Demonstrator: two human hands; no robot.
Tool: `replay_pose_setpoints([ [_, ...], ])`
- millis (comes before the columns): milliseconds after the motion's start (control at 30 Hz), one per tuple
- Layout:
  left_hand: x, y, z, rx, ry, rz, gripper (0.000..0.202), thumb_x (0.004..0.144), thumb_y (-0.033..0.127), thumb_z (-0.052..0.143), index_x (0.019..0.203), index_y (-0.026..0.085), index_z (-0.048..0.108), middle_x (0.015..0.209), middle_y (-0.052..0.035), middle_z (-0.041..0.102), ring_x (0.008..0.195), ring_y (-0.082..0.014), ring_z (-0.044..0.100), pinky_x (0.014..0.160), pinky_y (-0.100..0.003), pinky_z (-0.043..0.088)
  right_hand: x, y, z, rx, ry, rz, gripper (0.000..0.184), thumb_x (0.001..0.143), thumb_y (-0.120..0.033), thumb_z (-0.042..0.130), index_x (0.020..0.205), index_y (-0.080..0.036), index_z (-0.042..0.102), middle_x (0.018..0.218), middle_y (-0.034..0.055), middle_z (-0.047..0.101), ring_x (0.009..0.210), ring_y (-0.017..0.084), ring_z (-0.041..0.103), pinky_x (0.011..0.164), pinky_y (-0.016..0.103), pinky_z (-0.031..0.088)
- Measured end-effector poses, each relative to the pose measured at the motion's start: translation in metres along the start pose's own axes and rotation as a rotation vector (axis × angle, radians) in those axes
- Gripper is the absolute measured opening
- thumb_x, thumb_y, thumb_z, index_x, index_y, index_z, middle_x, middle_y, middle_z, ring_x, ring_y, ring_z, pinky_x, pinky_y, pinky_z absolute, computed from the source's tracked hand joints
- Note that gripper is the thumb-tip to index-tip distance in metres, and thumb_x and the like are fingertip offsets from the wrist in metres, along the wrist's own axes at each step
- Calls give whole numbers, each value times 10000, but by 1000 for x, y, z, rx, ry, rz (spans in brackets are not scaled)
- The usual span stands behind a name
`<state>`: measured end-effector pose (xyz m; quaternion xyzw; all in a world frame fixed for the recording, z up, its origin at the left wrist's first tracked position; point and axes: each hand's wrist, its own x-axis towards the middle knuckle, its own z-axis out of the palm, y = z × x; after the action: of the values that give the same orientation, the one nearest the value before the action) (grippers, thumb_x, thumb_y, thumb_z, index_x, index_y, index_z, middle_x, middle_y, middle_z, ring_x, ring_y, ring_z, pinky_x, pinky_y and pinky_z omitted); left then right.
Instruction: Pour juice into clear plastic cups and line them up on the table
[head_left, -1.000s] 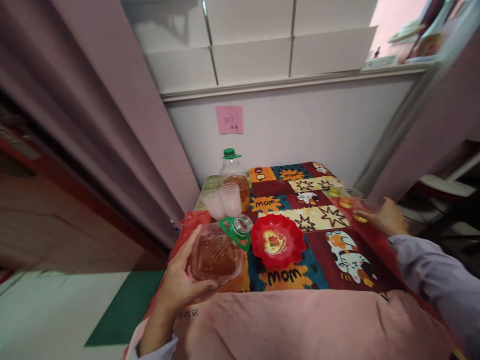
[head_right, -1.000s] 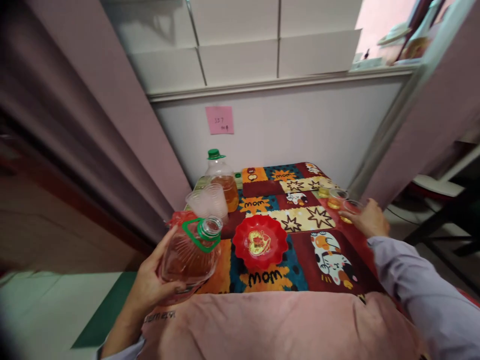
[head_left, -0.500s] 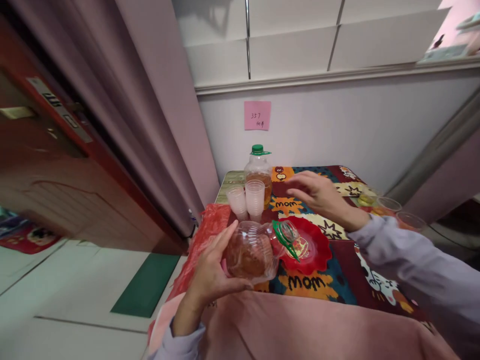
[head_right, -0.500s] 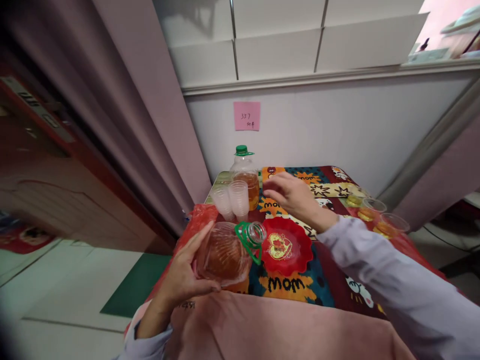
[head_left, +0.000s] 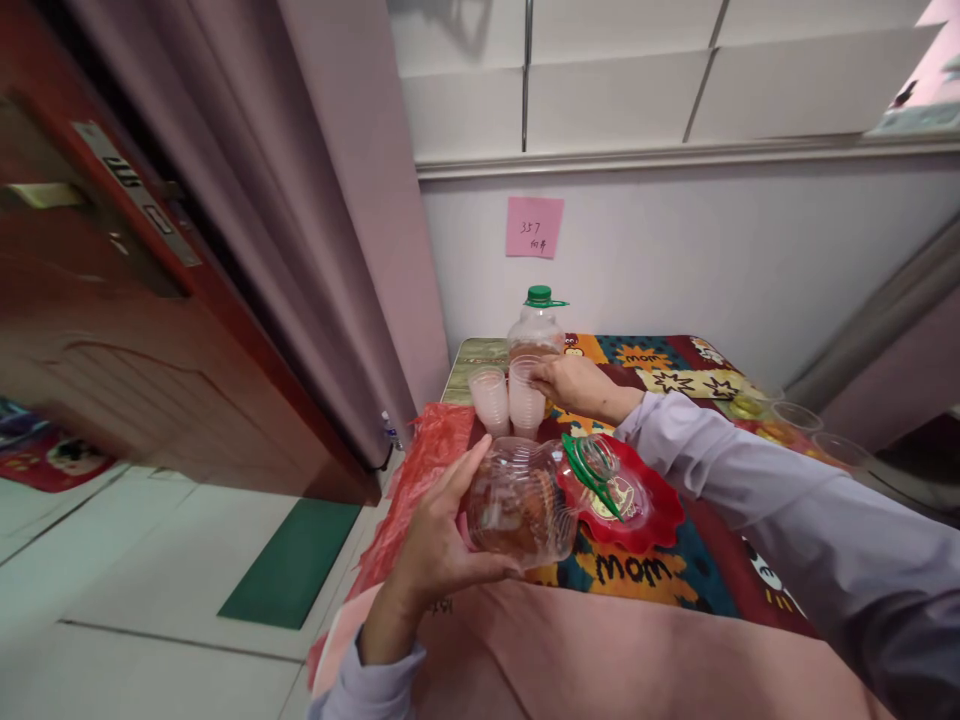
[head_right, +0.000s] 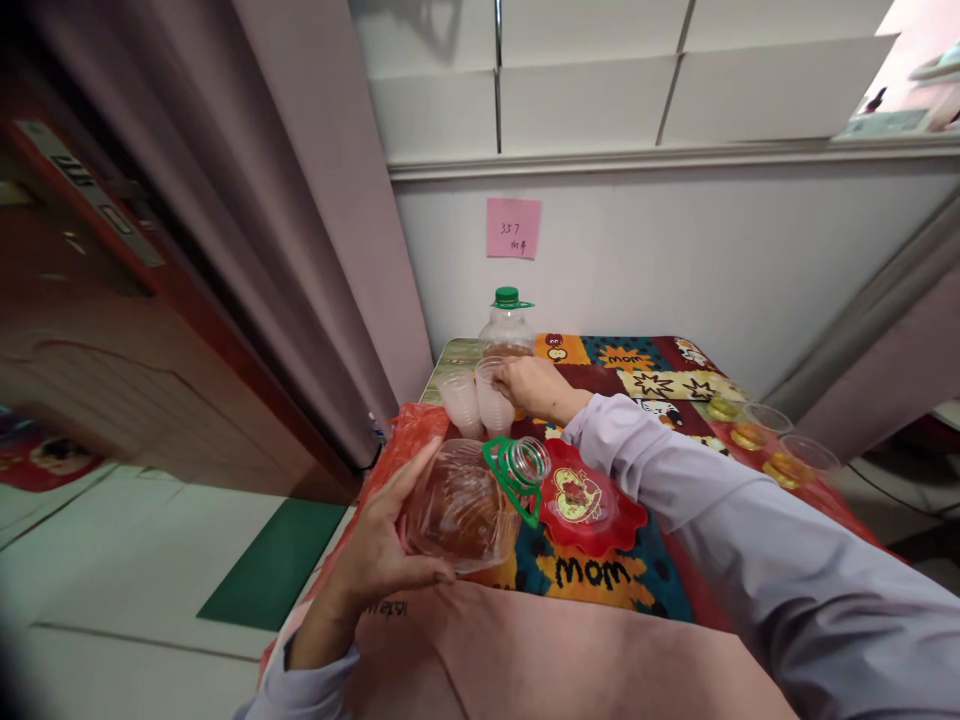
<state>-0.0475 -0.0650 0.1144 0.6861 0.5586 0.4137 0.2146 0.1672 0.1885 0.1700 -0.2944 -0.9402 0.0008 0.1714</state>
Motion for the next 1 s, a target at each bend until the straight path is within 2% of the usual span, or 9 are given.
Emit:
replay_pose_setpoints([
  [133, -2, -5, -1, -29, 27, 2, 1413, 558, 944, 900, 1738, 291, 478, 1781, -170, 511, 1636, -460, 485, 1364, -641, 375, 0, 5, 5, 17, 38, 17, 201, 1042, -219, 664, 930, -215, 832, 983, 103, 845, 883, 262, 764, 825, 382, 559],
  [333, -4, -12, -1, -36, 33, 22, 1394, 571, 900, 932, 1743, 306, 466, 1781, -157, 512, 1630, -455, 495, 1359, -649, 383, -1, 9, 4, 71, 147, 72, 39, 982, -252, 808, 963, -219, 816, 995, 77, 833, 909, 237, 751, 851, 351, 549],
  [400, -4, -13, -2, -49, 33, 22, 1404, 564, 883, 950, 1743, 295, 465, 1777, -167, 515, 1628, -455, 499, 1358, -652, 380, -2, 9, -7, 107, 222, 67, 87, 1005, -270, 793, 936, -217, 798, 946, 59, 821, 863, 213, 726, 816, 327, 530],
  [500, -3, -13, -2, -101, 32, 16, 1408, 563, 868, 963, 1741, 275, 470, 1768, -180, 524, 1621, -451, 510, 1363, -648, 365, -12, 6, -38, 125, 378, 44, 164, 1044, -315, 751, 920, -213, 786, 915, 50, 805, 788, 190, 684, 760, 313, 501],
  [600, -1, -11, -1, -137, 33, -1, 1398, 573, 840, 980, 1739, 262, 472, 1748, -180, 554, 1600, -449, 540, 1361, -647, 367, -41, 7, -68, 94, 514, 30, 184, 1049, -370, 757, 948, -219, 790, 930, 56, 803, 770, 191, 683, 742, 316, 497],
  [667, -1, -11, -1, -139, 45, -20, 1399, 566, 825, 993, 1735, 254, 479, 1732, -182, 575, 1587, -456, 554, 1355, -654, 374, -72, 10, -73, 68, 520, 33, 197, 1061, -379, 747, 941, -226, 784, 927, 57, 799, 773, 194, 695, 733, 313, 499],
  [733, -2, -14, 0, -136, 72, -41, 1419, 529, 842, 993, 1718, 238, 508, 1727, -193, 577, 1592, -474, 541, 1352, -664, 372, -108, 15, -60, 71, 456, 55, 230, 1078, -377, 721, 907, -232, 770, 902, 54, 792, 758, 193, 702, 712, 307, 497],
  [867, -2, -21, 0, -172, 105, -86, 1488, 467, 893, 974, 1713, 224, 513, 1709, -202, 596, 1590, -490, 536, 1338, -642, 402, -173, 29, -3, 157, 302, 164, 262, 1098, -353, 672, 888, -229, 766, 865, 59, 795, 720, 199, 727, 681, 305, 517],
  [1000, -2, -20, 0, -204, 96, -99, 1505, 494, 885, 974, 1744, 224, 459, 1662, -198, 646, 1552, -477, 587, 1295, -602, 482, -202, 35, 42, 191, 204, 231, 239, 1089, -319, 668, 895, -220, 767, 900, 80, 798, 768, 224, 757, 721, 325, 564],
])
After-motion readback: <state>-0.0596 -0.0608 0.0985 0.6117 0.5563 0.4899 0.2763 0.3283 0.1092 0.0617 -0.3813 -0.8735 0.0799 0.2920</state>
